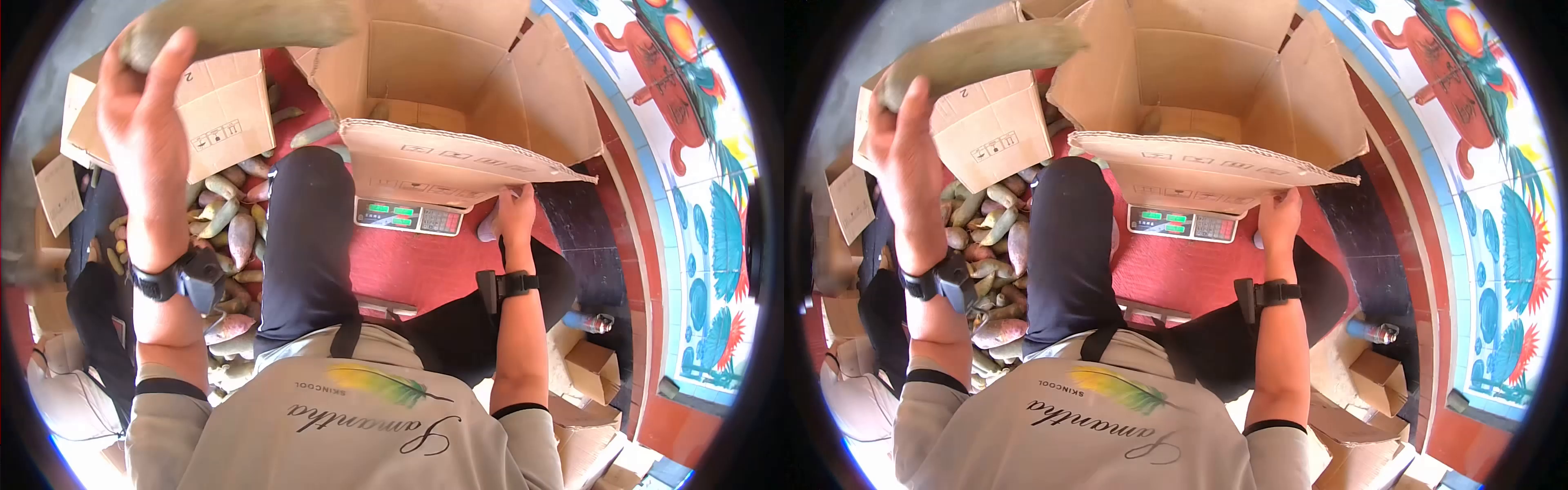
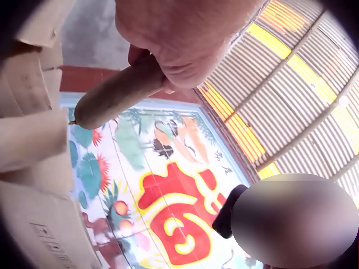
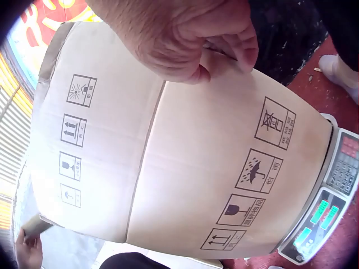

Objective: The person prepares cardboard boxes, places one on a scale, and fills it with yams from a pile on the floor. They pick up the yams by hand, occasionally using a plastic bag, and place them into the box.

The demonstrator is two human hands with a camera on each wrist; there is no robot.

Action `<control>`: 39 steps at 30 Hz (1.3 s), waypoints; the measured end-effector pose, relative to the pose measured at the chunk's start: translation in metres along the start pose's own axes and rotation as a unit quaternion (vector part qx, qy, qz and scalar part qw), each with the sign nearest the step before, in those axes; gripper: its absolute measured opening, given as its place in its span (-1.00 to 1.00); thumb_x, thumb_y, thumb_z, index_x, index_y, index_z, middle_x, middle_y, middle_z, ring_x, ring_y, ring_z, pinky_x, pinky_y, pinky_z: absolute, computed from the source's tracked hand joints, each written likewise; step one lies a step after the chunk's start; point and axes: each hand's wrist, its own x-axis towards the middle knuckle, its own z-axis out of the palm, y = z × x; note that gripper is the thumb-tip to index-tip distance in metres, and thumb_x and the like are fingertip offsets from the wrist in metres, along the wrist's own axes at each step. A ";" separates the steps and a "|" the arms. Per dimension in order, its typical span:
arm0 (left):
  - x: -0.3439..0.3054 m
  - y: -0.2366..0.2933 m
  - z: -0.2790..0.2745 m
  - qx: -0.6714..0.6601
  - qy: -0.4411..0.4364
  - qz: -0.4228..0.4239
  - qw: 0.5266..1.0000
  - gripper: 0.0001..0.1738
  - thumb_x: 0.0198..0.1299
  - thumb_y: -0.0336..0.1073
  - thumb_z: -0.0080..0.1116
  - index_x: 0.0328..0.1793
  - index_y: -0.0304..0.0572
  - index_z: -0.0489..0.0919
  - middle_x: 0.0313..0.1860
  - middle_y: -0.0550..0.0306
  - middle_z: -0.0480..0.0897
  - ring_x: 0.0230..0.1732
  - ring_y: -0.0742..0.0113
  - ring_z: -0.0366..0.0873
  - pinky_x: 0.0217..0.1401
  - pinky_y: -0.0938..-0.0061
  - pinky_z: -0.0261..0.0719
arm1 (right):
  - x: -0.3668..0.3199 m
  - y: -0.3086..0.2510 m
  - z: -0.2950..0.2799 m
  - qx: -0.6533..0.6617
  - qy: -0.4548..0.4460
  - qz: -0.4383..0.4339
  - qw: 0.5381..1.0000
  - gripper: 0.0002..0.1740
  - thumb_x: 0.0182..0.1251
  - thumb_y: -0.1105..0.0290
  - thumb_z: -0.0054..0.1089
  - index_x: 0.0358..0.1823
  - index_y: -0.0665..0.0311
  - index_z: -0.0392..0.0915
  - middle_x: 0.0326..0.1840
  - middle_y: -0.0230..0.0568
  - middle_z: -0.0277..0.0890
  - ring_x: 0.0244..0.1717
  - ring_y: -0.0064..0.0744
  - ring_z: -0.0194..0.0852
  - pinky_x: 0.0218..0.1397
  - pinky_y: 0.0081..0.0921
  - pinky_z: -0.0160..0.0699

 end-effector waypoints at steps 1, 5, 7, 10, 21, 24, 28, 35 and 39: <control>0.002 0.000 0.015 -0.016 -0.027 0.027 0.999 -0.63 0.02 -0.40 0.16 -0.03 -0.35 0.39 -0.23 0.13 0.53 -0.21 0.46 0.46 -0.10 0.61 0.40 | 0.001 0.005 0.000 0.002 0.004 0.003 1.000 -0.63 0.04 0.42 0.07 -0.12 0.49 0.33 -0.21 0.06 0.46 -0.14 -0.12 0.46 -0.07 -0.41 0.38; -0.003 -0.002 0.076 0.031 -0.151 0.006 0.988 -0.55 -0.01 -0.34 0.21 0.02 -0.29 0.38 -0.21 0.15 0.51 -0.15 0.47 0.44 -0.03 0.59 0.39 | 0.001 0.013 0.005 0.025 0.012 -0.032 0.999 -0.62 0.03 0.46 0.06 -0.10 0.51 0.33 -0.25 0.09 0.41 -0.19 -0.07 0.38 -0.11 -0.34 0.35; -0.010 -0.005 0.100 0.011 -0.240 -0.031 0.970 -0.53 -0.10 -0.55 0.20 -0.02 -0.26 0.31 -0.26 0.20 0.42 -0.22 0.51 0.39 -0.20 0.63 0.44 | 0.002 0.011 0.005 0.034 0.015 -0.044 0.998 -0.60 0.00 0.48 0.08 -0.10 0.53 0.33 -0.29 0.12 0.36 -0.25 -0.03 0.32 -0.15 -0.27 0.33; -0.020 -0.038 0.115 0.153 -0.328 0.030 0.932 -0.53 -0.10 -0.33 0.26 -0.01 -0.21 0.40 -0.27 0.10 0.52 -0.29 0.45 0.47 -0.24 0.56 0.48 | 0.002 0.011 0.004 0.042 0.008 -0.030 0.999 -0.60 -0.01 0.50 0.08 -0.09 0.52 0.33 -0.29 0.13 0.36 -0.24 0.00 0.31 -0.16 -0.24 0.33; -0.023 -0.031 0.083 0.136 -0.378 0.044 0.915 -0.78 0.10 -0.44 0.00 -0.10 -0.26 0.49 -0.21 0.09 0.59 -0.14 0.40 0.55 -0.08 0.55 0.48 | -0.002 -0.016 -0.007 0.062 -0.014 -0.005 0.998 -0.65 0.05 0.46 0.04 -0.13 0.50 0.32 -0.23 0.12 0.44 -0.22 -0.07 0.46 -0.15 -0.38 0.42; -0.024 -0.027 0.044 0.142 -0.352 -0.016 0.925 -0.82 0.15 -0.42 -0.03 -0.14 -0.27 0.50 -0.22 0.15 0.58 -0.19 0.49 0.51 -0.10 0.60 0.45 | 0.000 -0.009 -0.006 0.050 -0.028 0.007 0.998 -0.65 0.07 0.43 0.04 -0.13 0.52 0.31 -0.27 0.10 0.47 -0.21 -0.08 0.47 -0.13 -0.37 0.40; -0.028 -0.052 -0.014 0.179 -0.277 -0.092 0.940 -0.82 0.15 -0.40 -0.04 -0.17 -0.34 0.49 -0.27 0.16 0.59 -0.21 0.52 0.49 -0.08 0.62 0.41 | -0.002 -0.018 -0.007 0.013 -0.035 0.030 0.999 -0.61 0.09 0.41 0.03 -0.07 0.49 0.30 -0.18 0.13 0.45 -0.12 -0.03 0.43 -0.07 -0.33 0.36; -0.098 -0.168 -0.170 0.390 -0.202 -0.194 0.877 -0.82 0.02 -0.32 0.05 -0.33 -0.29 0.53 -0.45 -0.06 0.59 -0.37 0.12 0.57 -0.29 0.42 0.48 | 0.002 0.008 -0.001 0.000 -0.008 -0.023 1.000 -0.67 0.11 0.44 0.03 -0.14 0.53 0.32 -0.23 0.01 0.47 -0.20 -0.27 0.46 -0.10 -0.48 0.37; -0.153 -0.200 -0.256 0.486 -0.190 -0.279 0.806 -0.78 -0.03 -0.28 0.05 -0.29 -0.26 0.54 -0.40 -0.08 0.59 -0.31 0.04 0.55 -0.22 0.34 0.47 | 0.001 0.005 -0.001 0.018 -0.035 -0.025 0.999 -0.67 0.12 0.49 0.01 -0.08 0.51 0.31 -0.21 -0.04 0.47 -0.18 -0.34 0.45 -0.07 -0.52 0.36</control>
